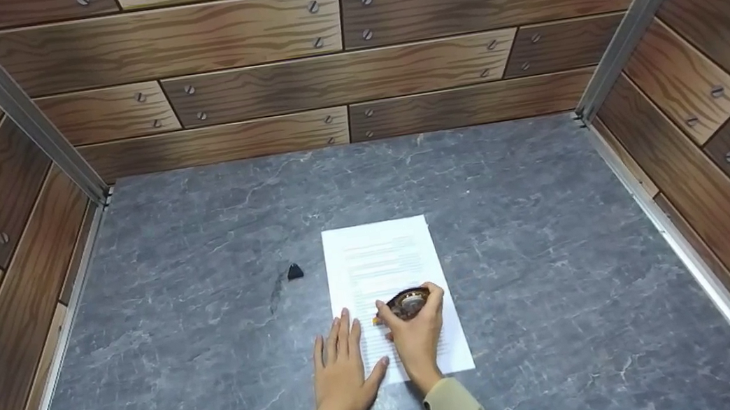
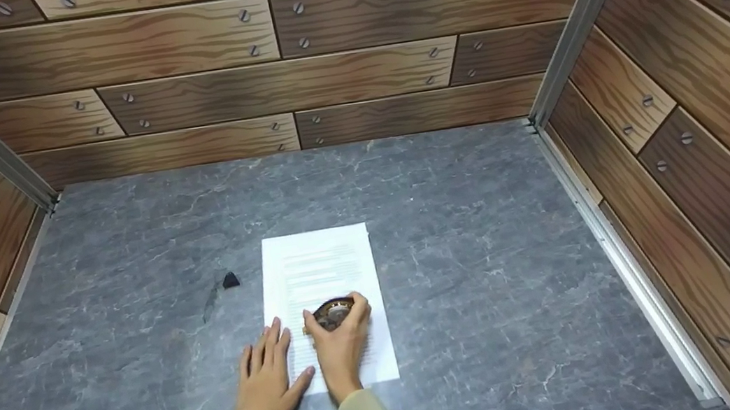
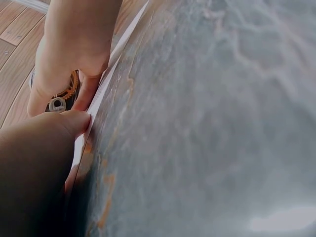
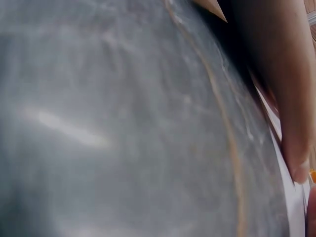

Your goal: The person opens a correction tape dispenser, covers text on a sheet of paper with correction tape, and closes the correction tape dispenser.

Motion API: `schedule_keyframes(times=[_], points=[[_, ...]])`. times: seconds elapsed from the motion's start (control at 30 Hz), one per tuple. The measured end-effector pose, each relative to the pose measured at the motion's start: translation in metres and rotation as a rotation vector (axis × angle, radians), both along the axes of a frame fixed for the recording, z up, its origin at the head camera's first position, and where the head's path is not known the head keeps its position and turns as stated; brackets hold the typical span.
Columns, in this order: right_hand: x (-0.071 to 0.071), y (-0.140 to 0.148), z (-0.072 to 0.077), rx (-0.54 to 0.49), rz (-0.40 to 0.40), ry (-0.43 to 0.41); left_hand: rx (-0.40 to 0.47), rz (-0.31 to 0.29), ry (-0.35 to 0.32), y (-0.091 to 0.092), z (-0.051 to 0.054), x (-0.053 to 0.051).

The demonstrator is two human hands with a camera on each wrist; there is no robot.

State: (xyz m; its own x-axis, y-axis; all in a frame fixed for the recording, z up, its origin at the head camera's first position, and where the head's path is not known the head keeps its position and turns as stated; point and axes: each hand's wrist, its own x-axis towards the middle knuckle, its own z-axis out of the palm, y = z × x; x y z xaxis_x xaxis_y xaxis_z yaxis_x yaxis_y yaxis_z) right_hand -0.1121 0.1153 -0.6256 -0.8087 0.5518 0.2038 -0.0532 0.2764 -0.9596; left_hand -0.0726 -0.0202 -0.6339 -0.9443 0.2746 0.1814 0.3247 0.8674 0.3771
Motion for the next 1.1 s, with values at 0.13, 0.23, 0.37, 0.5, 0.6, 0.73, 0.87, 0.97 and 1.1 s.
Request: schedule_keyframes(times=[0.13, 0.23, 0.37, 0.5, 0.6, 0.73, 0.87, 0.97, 1.1], points=[[0.0004, -0.0006, -0.0001, -0.024, 0.008, 0.002, 0.007, -0.001, 0.003, 0.0007, 0.0006, -0.0003], [0.0016, -0.0018, -0.0003, -0.029, 0.01, 0.009, 0.015, -0.001, -0.002, 0.0004, 0.0001, 0.0001], [0.0029, -0.0034, 0.0001, -0.018, 0.002, 0.024, 0.012, 0.001, -0.007, 0.0003, -0.0005, -0.0001], [0.0038, -0.0048, 0.0002, -0.01, -0.01, 0.035, 0.001, 0.0, -0.008, 0.0003, -0.0002, -0.0004], [0.0036, -0.005, -0.0002, -0.009, -0.019, 0.041, 0.005, -0.004, -0.007, 0.0, 0.0004, -0.0005], [0.0038, -0.0043, -0.0007, -0.016, -0.025, 0.04, 0.002, -0.003, -0.005, -0.0001, 0.0006, 0.0003], [0.0034, -0.0042, -0.001, -0.021, -0.018, 0.034, -0.013, -0.002, -0.001, -0.0008, 0.0005, 0.0011], [0.002, -0.004, -0.0013, 0.021, -0.02, 0.031, -0.013, -0.004, 0.003, -0.0008, -0.0001, 0.001], [-0.0008, -0.0034, -0.001, 0.074, -0.016, 0.03, -0.002, -0.004, 0.003, 0.0, -0.0003, -0.0001]])
